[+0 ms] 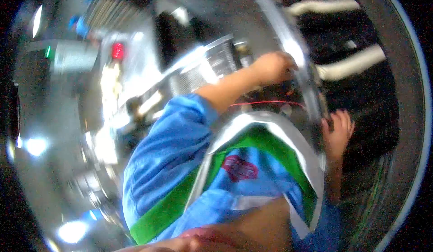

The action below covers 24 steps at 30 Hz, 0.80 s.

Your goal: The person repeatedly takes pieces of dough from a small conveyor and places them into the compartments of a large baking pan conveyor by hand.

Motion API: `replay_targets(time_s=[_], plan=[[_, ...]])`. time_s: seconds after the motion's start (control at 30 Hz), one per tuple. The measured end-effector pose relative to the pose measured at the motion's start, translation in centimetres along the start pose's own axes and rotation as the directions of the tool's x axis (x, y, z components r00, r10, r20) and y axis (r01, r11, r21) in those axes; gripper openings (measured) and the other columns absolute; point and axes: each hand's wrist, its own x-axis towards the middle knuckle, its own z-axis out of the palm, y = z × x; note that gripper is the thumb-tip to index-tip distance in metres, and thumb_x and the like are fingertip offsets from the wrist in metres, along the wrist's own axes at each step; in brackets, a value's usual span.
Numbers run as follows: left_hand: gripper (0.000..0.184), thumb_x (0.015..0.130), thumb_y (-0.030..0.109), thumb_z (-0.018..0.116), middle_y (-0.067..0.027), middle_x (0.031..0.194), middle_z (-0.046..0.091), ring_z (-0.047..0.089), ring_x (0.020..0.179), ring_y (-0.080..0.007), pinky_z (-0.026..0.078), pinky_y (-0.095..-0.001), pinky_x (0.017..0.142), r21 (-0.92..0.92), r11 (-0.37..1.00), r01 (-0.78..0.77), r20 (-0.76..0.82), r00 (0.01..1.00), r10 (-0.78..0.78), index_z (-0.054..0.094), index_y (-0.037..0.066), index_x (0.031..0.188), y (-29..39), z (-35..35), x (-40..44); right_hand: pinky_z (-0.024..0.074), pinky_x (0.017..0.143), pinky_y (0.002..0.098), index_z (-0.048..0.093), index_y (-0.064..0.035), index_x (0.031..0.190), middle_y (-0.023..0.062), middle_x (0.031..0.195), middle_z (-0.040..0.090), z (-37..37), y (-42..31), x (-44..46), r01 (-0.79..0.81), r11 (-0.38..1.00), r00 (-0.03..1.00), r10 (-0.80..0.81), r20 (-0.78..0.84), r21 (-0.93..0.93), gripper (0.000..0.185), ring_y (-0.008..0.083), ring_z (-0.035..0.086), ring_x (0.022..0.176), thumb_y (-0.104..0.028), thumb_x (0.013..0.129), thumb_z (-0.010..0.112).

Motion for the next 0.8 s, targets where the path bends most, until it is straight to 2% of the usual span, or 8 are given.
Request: replay_targets(time_s=[0.13,0.2,0.33,0.4,0.47,0.53,0.7,0.8], plan=[[0.032,0.073,0.021,0.066,-0.0118,0.105,0.061,0.058,0.097,-0.0311,0.046,-0.0396,0.085,-0.074,0.943,0.325,-0.194,0.923,-0.333,0.063,0.011,0.104,-4.2,-1.6,-11.5,0.0193,0.099,0.0646,0.060,-0.0067,0.099,0.0085,0.108,0.059,3.1,1.5,1.2,-0.075,0.977,0.987,0.101,0.128,-0.199,0.040,0.0271,0.052,0.109,-0.043,0.081,0.059],[0.032,0.074,0.022,0.068,-0.0129,0.104,0.061,0.058,0.096,-0.0308,0.046,-0.0389,0.085,-0.173,0.793,0.584,-0.232,0.758,-0.609,0.063,0.011,0.104,-5.7,-1.7,-18.6,0.0166,0.098,0.0674,0.062,-0.0065,0.093,0.0061,0.105,0.059,2.0,0.3,2.3,-0.024,0.977,0.994,0.046,0.102,-0.212,0.039,0.0275,0.055,0.102,-0.043,0.081,0.058],[0.030,0.070,0.018,0.071,-0.0130,0.100,0.060,0.057,0.094,-0.0334,0.047,-0.0410,0.080,-0.379,0.603,0.702,-0.485,0.404,-0.775,0.064,0.014,0.099,-8.0,1.5,-31.2,0.0293,0.095,0.0594,0.064,-0.0030,0.082,0.0120,0.100,0.061,-0.9,-4.4,6.1,-0.089,0.958,0.945,0.168,0.282,-0.274,0.042,0.0315,0.057,0.094,-0.045,0.081,0.058],[0.029,0.069,0.012,0.070,-0.0126,0.101,0.060,0.057,0.094,-0.0333,0.047,-0.0401,0.080,-0.471,0.345,0.812,-0.453,0.114,-0.884,0.064,0.014,0.097,-6.2,0.7,-34.9,0.0427,0.082,0.0489,0.062,0.0021,0.073,0.0200,0.090,0.061,0.0,-2.5,7.6,-0.022,0.953,0.907,0.146,0.394,-0.303,0.050,0.0369,0.058,0.083,-0.047,0.082,0.057],[0.026,0.070,0.011,0.069,-0.0133,0.102,0.060,0.057,0.094,-0.0343,0.046,-0.0403,0.082,-0.384,0.314,0.869,-0.560,0.051,-0.827,0.064,0.013,0.096,-6.7,0.9,-38.0,0.0452,0.068,0.0459,0.061,0.0058,0.069,0.0258,0.080,0.059,0.6,-1.8,7.7,0.101,0.958,0.954,-0.017,0.298,-0.267,0.055,0.0408,0.057,0.075,-0.048,0.082,0.057],[0.030,0.069,0.009,0.068,-0.0144,0.106,0.059,0.055,0.098,-0.0342,0.045,-0.0399,0.086,-0.362,0.290,0.886,-0.604,0.014,-0.797,0.063,0.011,0.099,-8.1,0.8,-39.7,0.0448,0.067,0.0486,0.061,0.0081,0.070,0.0279,0.077,0.058,0.5,-3.3,8.6,0.094,0.942,0.933,0.030,0.359,-0.323,0.058,0.0435,0.057,0.072,-0.049,0.081,0.057],[0.039,0.067,0.002,0.058,-0.0156,0.115,0.054,0.048,0.110,-0.0333,0.037,-0.0444,0.096,-0.065,0.447,0.892,-0.816,0.210,-0.539,0.057,0.006,0.106,-13.3,1.4,-39.5,0.0449,0.069,0.0491,0.062,0.0095,0.075,0.0314,0.081,0.058,0.9,-3.5,9.5,0.002,0.941,0.893,0.150,0.424,-0.338,0.061,0.0457,0.057,0.078,-0.051,0.080,0.058],[0.046,0.079,0.007,0.050,-0.0129,0.126,0.047,0.042,0.118,-0.0282,0.032,-0.0449,0.100,0.124,0.419,0.900,-0.485,0.423,-0.765,0.046,0.012,0.125,-14.2,-1.3,-36.2,0.0458,0.069,0.0476,0.064,0.0085,0.078,0.0303,0.081,0.060,1.6,-2.1,9.3,-0.018,0.943,0.893,0.164,0.419,-0.332,0.061,0.0467,0.058,0.079,-0.052,0.079,0.058]])
